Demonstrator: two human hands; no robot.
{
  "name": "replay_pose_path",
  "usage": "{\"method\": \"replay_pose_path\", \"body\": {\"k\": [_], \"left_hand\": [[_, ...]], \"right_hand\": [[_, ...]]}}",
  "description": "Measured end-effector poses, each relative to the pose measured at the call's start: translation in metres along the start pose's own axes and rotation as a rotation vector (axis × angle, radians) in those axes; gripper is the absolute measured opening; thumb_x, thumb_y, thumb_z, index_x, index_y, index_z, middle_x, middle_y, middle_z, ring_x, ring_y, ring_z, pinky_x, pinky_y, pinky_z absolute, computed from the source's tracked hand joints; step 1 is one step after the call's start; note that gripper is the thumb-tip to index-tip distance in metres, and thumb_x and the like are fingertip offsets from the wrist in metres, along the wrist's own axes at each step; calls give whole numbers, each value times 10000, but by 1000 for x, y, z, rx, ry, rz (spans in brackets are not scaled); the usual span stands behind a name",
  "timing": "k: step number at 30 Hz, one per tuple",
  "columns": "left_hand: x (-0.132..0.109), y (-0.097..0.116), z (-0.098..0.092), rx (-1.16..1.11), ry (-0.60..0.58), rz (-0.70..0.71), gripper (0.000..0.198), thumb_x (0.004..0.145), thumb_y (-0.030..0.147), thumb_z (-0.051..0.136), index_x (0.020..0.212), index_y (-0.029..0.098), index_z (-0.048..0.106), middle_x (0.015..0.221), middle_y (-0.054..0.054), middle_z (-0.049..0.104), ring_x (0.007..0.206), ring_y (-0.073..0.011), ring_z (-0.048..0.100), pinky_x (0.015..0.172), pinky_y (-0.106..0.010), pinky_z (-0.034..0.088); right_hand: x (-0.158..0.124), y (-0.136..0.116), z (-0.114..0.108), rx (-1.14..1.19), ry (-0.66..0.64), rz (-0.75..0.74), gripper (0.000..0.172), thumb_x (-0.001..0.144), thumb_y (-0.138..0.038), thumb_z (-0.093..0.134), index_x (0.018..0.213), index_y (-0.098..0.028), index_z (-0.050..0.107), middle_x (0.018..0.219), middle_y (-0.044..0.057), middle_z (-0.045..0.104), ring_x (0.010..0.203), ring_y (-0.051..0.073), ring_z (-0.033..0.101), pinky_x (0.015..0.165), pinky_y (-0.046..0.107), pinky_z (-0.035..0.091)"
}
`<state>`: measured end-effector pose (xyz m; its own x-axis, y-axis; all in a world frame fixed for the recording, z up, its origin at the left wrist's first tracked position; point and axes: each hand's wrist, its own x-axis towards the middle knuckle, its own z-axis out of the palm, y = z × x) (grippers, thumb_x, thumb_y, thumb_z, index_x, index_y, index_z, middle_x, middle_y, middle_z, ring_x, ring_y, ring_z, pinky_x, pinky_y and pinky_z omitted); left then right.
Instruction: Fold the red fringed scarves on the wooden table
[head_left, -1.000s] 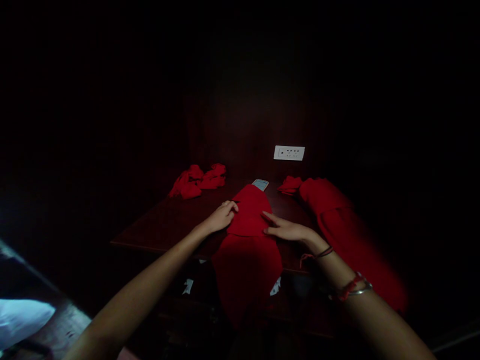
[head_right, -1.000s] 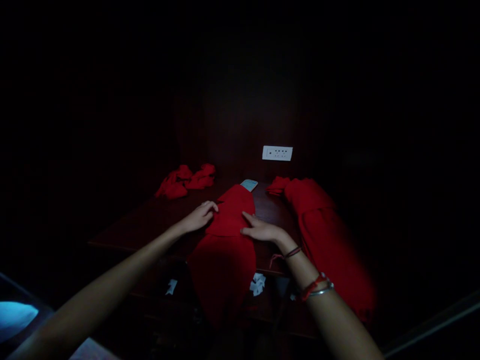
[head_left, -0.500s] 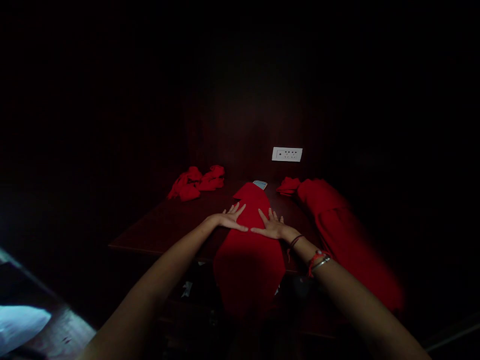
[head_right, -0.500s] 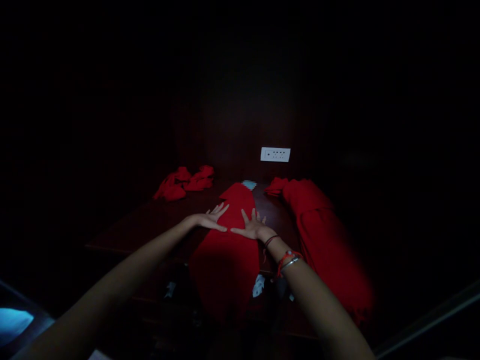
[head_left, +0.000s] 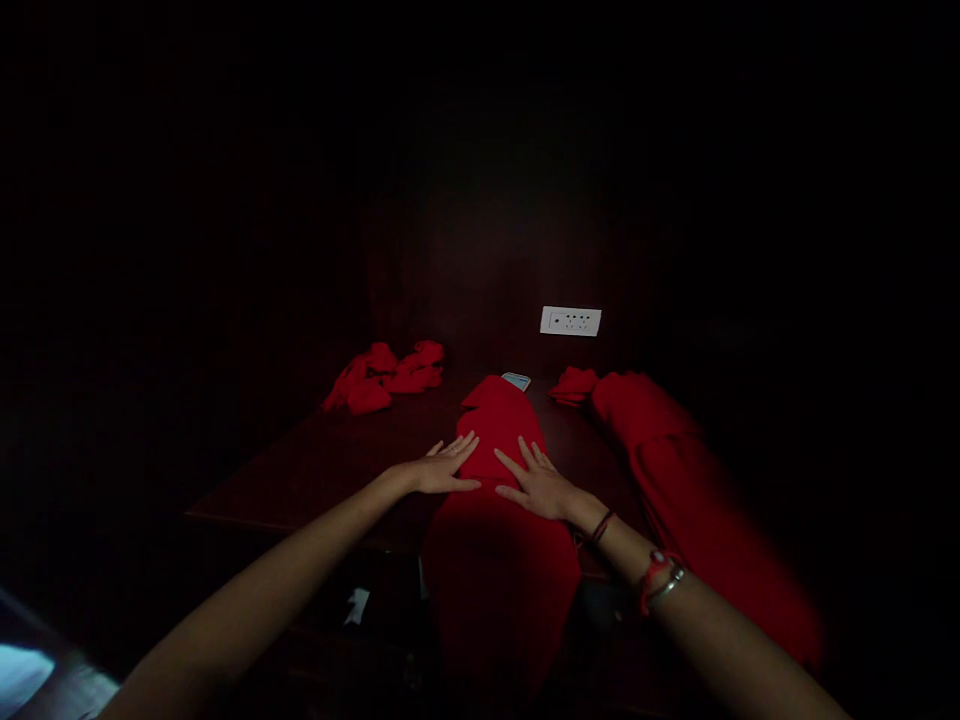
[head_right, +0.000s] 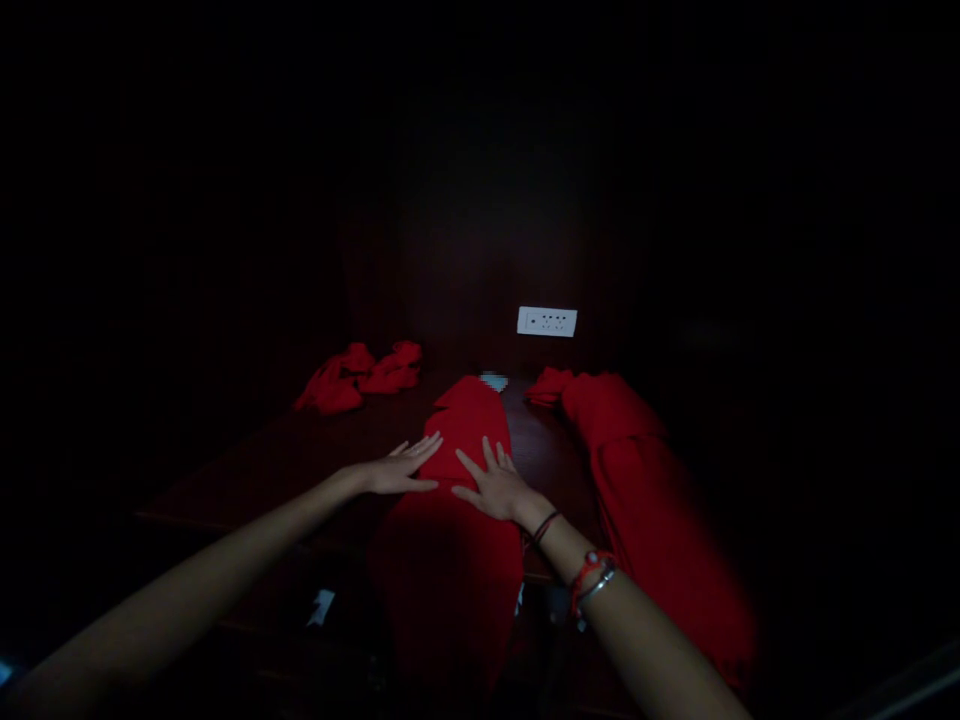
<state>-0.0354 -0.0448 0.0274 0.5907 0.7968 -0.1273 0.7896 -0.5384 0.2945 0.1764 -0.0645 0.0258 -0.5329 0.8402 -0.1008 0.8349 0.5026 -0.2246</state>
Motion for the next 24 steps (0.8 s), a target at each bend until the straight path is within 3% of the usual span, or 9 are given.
{"method": "replay_pose_path", "body": {"k": [5,10,13,18,22,24], "left_hand": [[-1,3,-14,-14,-166,-31,982,616,641,448,1298,198,-102,1341,-95,-145,1223,-274,-97,943,-519,0],[-6,-4,-17,17,-171,-156,986,546,646,513,1307,268,13,1355,-89,-86,1207,-349,-81,901,-582,3],[-11,-6,-13,23,-95,-206,898,571,646,493,1303,262,141,1372,-95,4,1212,-373,-14,907,-574,56],[-6,3,0,16,291,-135,559,774,441,376,1255,166,302,1222,-133,373,1111,-233,358,909,-357,280],[-7,11,8,95,278,-234,461,786,404,364,1232,301,321,1182,-78,402,1065,-263,379,838,-435,315],[-14,13,8,93,289,-257,457,794,423,336,1231,292,326,1172,-81,414,1062,-262,382,831,-425,319]], "right_hand": [[5,2,-5,-4,-104,24,712,689,-692,203,1295,-336,93,1372,41,-148,1206,306,-148,958,473,41],[2,2,-7,1,-126,35,707,669,-713,187,1281,-365,134,1372,17,-152,1208,320,-132,953,490,55],[4,3,-8,-10,-129,48,714,665,-715,199,1283,-362,137,1373,18,-147,1214,327,-101,956,487,53],[19,7,-9,-1,-88,86,680,691,-687,224,1283,-365,139,1375,23,-136,1216,335,-82,957,480,53],[11,11,-9,44,75,69,639,739,-608,281,1295,-317,162,1386,60,-17,1233,304,-32,965,453,87],[-6,11,-7,94,215,92,611,778,-516,309,1306,-243,169,1365,102,131,1238,261,86,967,404,146]]}}
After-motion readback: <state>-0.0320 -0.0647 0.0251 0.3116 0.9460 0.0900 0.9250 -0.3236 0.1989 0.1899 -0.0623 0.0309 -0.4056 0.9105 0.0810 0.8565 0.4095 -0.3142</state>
